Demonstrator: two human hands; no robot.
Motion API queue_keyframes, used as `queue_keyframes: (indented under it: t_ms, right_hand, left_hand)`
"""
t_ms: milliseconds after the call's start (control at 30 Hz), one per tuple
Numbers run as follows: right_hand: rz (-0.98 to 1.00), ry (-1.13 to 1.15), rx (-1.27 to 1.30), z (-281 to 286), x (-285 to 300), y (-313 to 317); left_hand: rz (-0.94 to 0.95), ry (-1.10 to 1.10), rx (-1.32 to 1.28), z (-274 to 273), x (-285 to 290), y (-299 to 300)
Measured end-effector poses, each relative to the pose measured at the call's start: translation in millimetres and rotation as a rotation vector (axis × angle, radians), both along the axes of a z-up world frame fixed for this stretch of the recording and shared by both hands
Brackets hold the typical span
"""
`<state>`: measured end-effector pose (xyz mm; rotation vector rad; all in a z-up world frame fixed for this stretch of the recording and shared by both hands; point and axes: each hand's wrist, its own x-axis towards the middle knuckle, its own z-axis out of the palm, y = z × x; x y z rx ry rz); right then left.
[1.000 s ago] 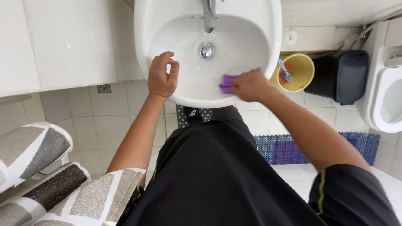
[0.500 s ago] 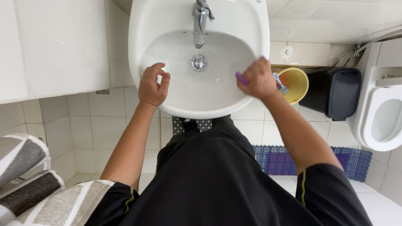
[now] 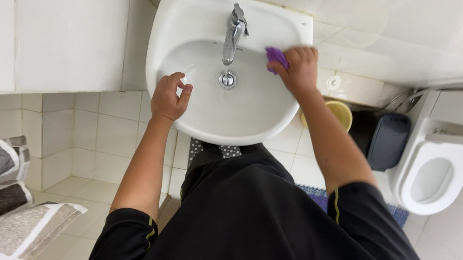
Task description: The person cleans a white bathroom sink using a purple cloth. They wipe the basin, faucet, and surrounding surfaces, repeatedly rinsing and wringing the cloth under running water to remove dirt.
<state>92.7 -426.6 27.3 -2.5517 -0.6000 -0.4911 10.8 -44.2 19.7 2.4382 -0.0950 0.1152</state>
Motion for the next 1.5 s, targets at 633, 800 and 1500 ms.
queue_keyframes:
  t_ms: [633, 800, 1500]
  right_hand:
    - [-0.162, 0.339, -0.352, 3, 3, 11]
    - [0.224, 0.389, -0.278, 12, 40, 37]
    - [0.075, 0.336, -0.370, -26, 69, 66]
  left_hand:
    - [0.117, 0.116, 0.110, 1, -1, -2]
    - [0.135, 0.170, 0.117, 13, 1, -9]
    - [0.036, 0.068, 0.032, 2, 0, 6]
